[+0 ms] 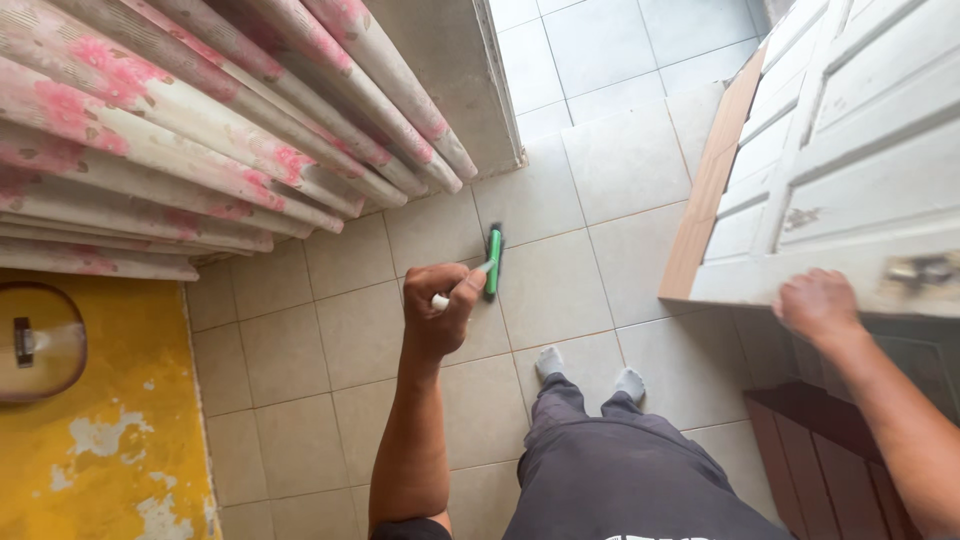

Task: The person sweeps a tiled floor using a green broom with a long handle. They move the broom back and forth across the room, cleaning near a floral curtain, a wooden cabinet, and a doorway leading to an outdoor area.

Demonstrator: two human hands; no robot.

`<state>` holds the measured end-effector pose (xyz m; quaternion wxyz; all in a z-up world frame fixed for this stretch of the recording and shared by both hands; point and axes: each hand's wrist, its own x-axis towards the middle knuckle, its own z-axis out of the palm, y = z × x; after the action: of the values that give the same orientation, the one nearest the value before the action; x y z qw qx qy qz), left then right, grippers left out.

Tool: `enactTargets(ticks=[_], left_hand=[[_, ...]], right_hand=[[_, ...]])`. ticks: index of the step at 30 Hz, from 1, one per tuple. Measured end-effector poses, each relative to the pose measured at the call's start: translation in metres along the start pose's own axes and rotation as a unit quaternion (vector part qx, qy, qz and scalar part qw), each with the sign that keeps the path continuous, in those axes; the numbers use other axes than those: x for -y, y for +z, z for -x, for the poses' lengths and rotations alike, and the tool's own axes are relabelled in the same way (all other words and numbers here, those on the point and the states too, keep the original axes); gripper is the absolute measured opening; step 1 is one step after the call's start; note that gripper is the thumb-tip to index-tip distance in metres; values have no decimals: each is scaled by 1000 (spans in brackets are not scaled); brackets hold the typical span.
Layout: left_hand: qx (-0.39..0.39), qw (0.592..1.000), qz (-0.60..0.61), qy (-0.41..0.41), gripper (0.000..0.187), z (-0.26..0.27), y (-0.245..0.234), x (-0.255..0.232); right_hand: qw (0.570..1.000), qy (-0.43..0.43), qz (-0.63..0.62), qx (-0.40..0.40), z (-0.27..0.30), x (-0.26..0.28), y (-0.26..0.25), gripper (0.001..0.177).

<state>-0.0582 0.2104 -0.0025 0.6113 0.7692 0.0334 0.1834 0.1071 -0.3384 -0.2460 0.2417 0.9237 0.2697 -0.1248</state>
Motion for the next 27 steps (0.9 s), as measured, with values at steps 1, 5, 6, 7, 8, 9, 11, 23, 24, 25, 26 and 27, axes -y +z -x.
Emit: enactTargets(ticks=[1,5,6,7,8,9,11,23,24,25,26,27], left_hand=[[-15,1000,12,9,30,1,-1,-2],[-36,997,71,-23,38,1,3,-1],[-39,995,84,-25,36,1,7,0],[-41,994,98,-27,35,1,12,1],[-46,992,110,-29,34,-1,16,1],[-51,993,106,-24,31,-3,22,2],[-65,993,96,-14,27,-7,37,6],[-80,969,134,190,27,11,148,25],[-88,967,113,211,24,14,152,27],[-96,964,92,231,24,15,154,30],[-92,971,67,211,23,19,154,33],[-88,977,43,189,25,21,155,36]], right_hand=[[1000,3,5,-5,8,-11,1,23],[999,33,13,-29,44,-40,11,27],[999,46,17,-18,49,-43,12,26],[998,58,21,-8,54,-46,12,26],[997,68,24,1,55,-46,8,26],[997,68,-36,18,52,-43,0,26],[985,62,-156,48,36,-19,-31,30],[420,-249,-851,-192,3,214,-348,117],[414,-218,-861,-200,0,218,-349,116],[430,-215,-851,-213,0,220,-350,105],[445,-209,-841,-224,3,221,-349,94],[461,-204,-832,-234,8,219,-349,84]])
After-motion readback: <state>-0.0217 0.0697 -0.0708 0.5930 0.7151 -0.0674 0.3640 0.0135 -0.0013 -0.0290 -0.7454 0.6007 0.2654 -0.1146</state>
